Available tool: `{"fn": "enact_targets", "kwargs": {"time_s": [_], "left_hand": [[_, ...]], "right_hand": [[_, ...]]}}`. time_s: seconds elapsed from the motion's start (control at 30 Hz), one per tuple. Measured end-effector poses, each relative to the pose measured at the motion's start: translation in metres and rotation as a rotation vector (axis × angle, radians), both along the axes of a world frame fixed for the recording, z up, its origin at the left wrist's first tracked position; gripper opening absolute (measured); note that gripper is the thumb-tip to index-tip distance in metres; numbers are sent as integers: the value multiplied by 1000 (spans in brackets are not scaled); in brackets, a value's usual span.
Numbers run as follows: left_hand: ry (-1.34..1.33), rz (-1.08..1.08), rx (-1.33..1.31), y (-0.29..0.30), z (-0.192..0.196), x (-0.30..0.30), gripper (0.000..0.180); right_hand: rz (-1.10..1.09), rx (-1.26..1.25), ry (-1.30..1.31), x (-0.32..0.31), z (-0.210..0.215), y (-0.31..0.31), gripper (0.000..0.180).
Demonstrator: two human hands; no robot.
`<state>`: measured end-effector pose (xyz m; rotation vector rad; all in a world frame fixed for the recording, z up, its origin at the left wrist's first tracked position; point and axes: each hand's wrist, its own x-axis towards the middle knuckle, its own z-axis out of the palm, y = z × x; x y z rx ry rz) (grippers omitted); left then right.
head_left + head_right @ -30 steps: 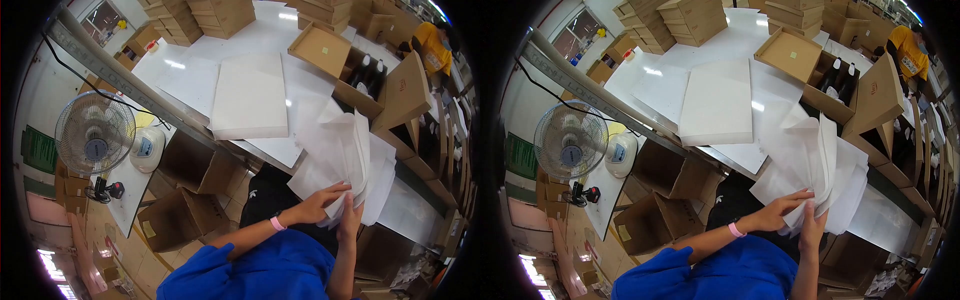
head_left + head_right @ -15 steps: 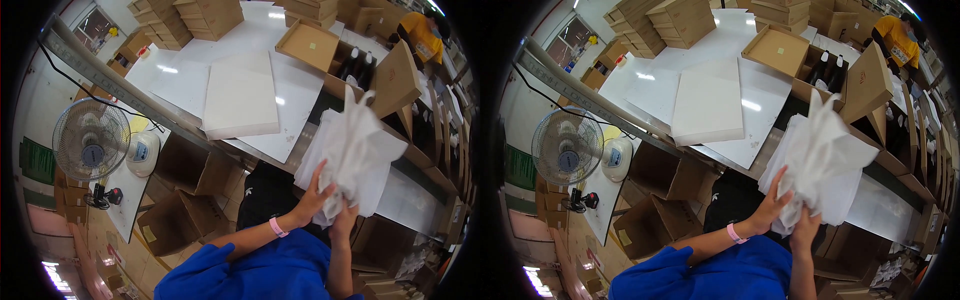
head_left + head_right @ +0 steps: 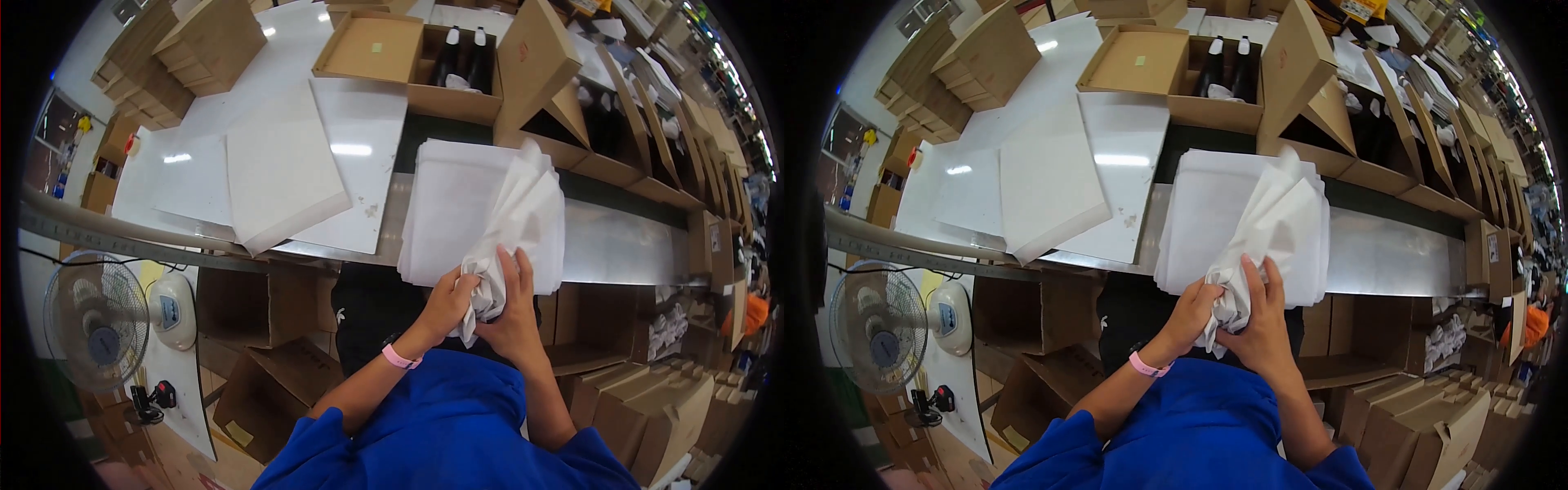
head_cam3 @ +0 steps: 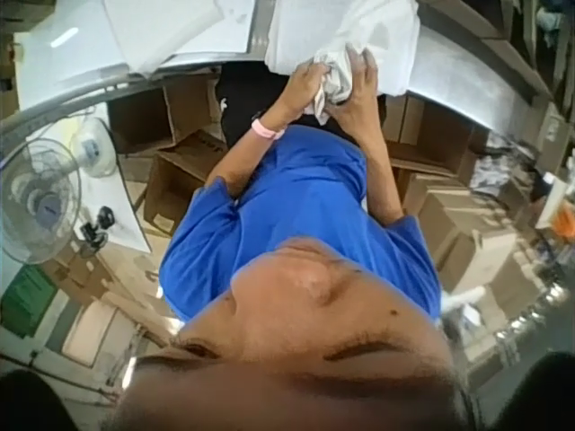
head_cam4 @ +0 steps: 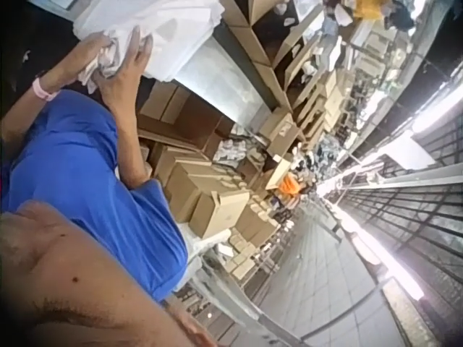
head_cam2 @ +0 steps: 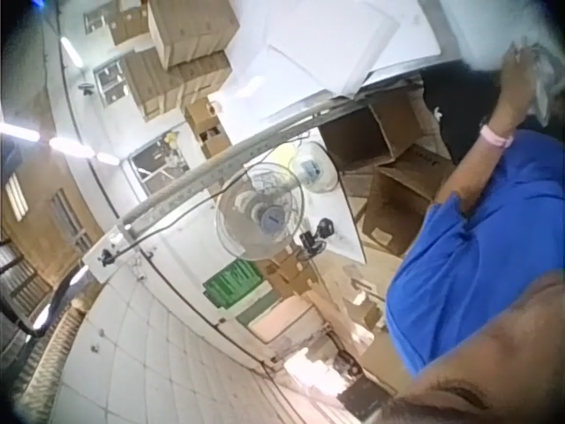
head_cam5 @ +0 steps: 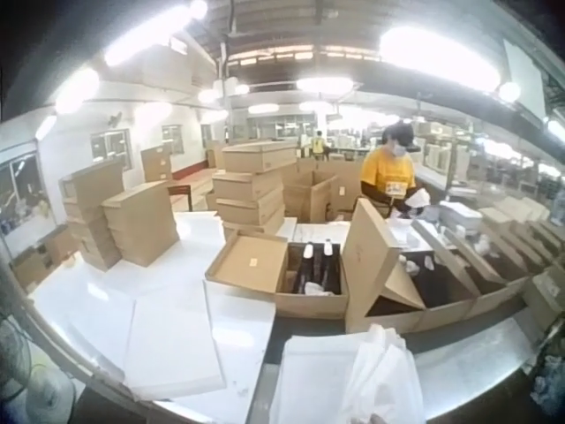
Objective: The recorder is folding tissue paper to pack inside shoe boxes at a manufacturing facility.
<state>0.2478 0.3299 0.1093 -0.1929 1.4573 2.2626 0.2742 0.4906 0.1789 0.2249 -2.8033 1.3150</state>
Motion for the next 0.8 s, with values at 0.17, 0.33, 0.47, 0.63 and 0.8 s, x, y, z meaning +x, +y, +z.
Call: {"fn": "enact_targets", "kwargs": {"time_s": [0.17, 0.33, 0.47, 0.63, 0.8], "left_hand": [[10, -167, 166, -5, 24, -3, 64], [171, 129, 62, 10, 32, 8, 106], [110, 84, 245, 11, 27, 1, 100], [109, 178, 293, 22, 18, -19, 77], [173, -43, 286, 29, 10, -29, 76]], "right_hand": [[-104, -9, 107, -9, -4, 15, 88], [-79, -50, 241, -16, -9, 29, 74], [56, 64, 260, -12, -5, 19, 71], [73, 9, 53, -19, 7, 20, 82], [2, -313, 24, -21, -35, 55, 72]]}}
